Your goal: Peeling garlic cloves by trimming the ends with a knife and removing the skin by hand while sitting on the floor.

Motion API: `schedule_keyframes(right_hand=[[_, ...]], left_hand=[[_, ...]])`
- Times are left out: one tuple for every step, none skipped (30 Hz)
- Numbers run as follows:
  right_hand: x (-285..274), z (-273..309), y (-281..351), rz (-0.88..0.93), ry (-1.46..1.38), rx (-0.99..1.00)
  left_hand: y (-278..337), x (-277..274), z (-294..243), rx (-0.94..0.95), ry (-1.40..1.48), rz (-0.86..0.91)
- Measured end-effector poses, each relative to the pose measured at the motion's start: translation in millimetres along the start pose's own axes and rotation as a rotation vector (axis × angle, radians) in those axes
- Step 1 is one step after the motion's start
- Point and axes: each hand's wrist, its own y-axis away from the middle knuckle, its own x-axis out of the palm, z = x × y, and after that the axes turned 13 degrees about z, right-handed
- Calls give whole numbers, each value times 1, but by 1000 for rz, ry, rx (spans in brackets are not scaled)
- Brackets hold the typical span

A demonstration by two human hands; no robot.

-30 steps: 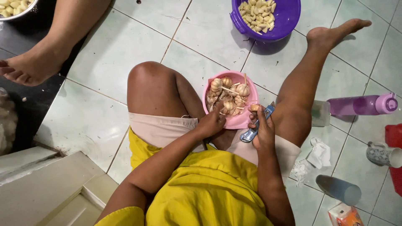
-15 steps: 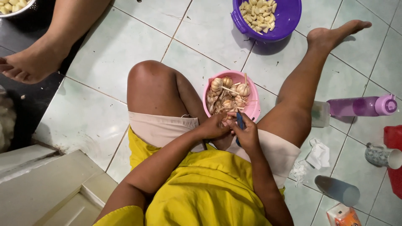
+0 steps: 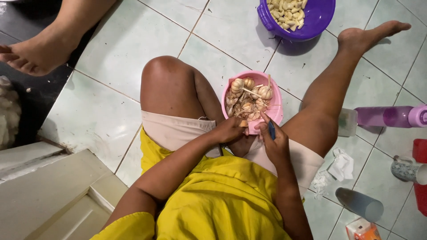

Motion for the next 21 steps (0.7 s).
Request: schedule_keyframes(right_hand=[[-1,-8,2,47,104,-71],[-3,-16,5,94,208,-143],[3,-9,8,95,207,-142],[8,-2,12,152,194,-133],[12,5,16,207,180,-123],[14,21,16,207,180,-122],[16,38,16,197,231,-128],[18,55,15,186,282,-133],[18,50,16,185,281,-133],[18,45,16,168,301,-170],[18,40,16,151,322,-205],[21,37,17,150,321,-204],[23,34,18,137,355,-223],[26,31,20,123,389,-243],[27,33,20,123,389,-240],[27,36,21,121,393,-243],[28,39,20,120,397,-250],[28,38,20,120,397,-250],[28,36,20,118,417,-258],[28,35,19,115,436,-266],[28,35,19,117,436,-264]], left_hand=[[0,0,1,41,36,10],[1,1,3,81,72,20],[2,0,1,81,72,19],[2,0,-1,136,107,40],[3,1,-3,191,142,62],[7,0,-13,190,143,63],[10,0,-24,273,240,107],[14,-1,-35,356,338,151],[12,-1,-32,356,336,152],[11,-1,-29,377,359,156],[9,-1,-26,399,382,160],[4,1,-10,398,382,161],[-1,4,5,402,404,173],[-5,7,21,406,425,185],[-9,8,26,405,427,186],[-12,8,30,413,440,200],[-16,7,34,422,451,213],[-13,8,29,422,451,213],[-9,9,24,419,453,208],[-6,9,20,416,455,203],[-8,9,26,415,457,202]])
